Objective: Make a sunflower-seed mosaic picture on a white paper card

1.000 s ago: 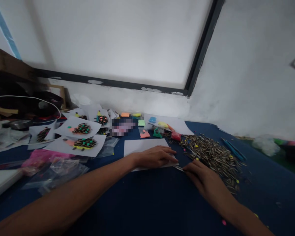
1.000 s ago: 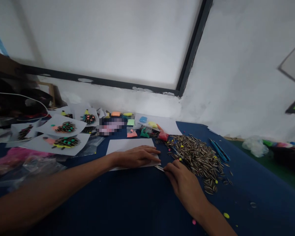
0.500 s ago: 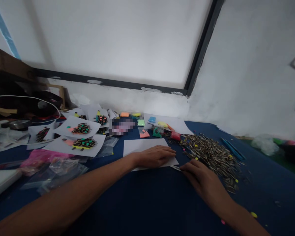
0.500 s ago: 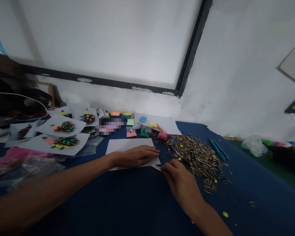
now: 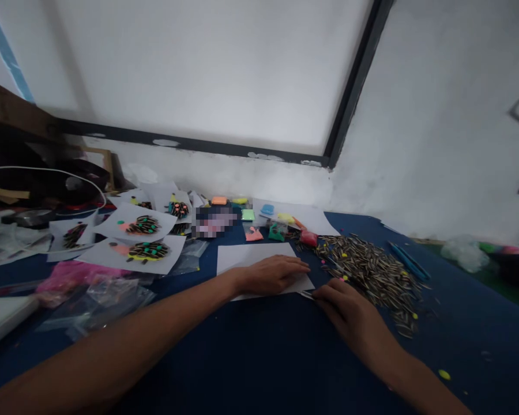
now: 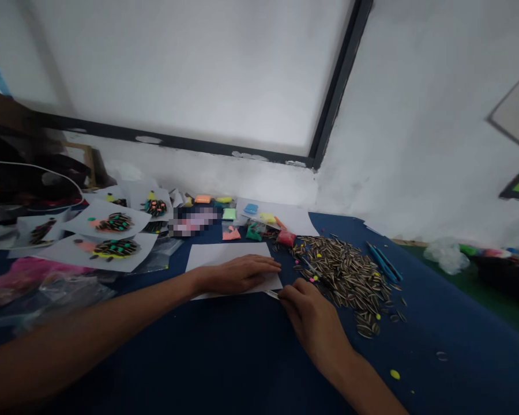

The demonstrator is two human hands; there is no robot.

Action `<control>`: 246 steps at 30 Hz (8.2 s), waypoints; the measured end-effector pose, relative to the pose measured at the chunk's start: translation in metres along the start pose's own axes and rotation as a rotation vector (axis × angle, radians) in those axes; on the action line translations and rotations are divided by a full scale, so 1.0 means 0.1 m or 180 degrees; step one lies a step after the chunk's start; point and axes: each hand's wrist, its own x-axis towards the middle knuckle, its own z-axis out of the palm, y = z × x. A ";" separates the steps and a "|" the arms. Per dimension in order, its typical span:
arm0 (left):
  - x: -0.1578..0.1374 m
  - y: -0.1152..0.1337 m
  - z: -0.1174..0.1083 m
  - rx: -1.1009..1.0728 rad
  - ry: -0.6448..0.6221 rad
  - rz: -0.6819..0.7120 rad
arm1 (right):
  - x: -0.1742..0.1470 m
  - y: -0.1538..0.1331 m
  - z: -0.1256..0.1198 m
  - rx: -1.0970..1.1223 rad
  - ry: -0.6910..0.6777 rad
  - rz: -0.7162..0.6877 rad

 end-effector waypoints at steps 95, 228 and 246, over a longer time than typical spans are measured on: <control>-0.08 -0.15 -0.17 0.0822 -0.0337 -0.0486 | 0.18 0.12 0.06 0.0202 -0.0128 0.0128; -0.15 -0.08 -0.02 0.0631 -0.0506 -0.0531 | -0.03 -0.06 -0.06 0.0480 -0.0548 -0.0026; -0.13 -0.04 -0.02 0.0942 -0.0428 -0.0371 | -0.02 -0.11 -0.05 0.0645 -0.0776 -0.0149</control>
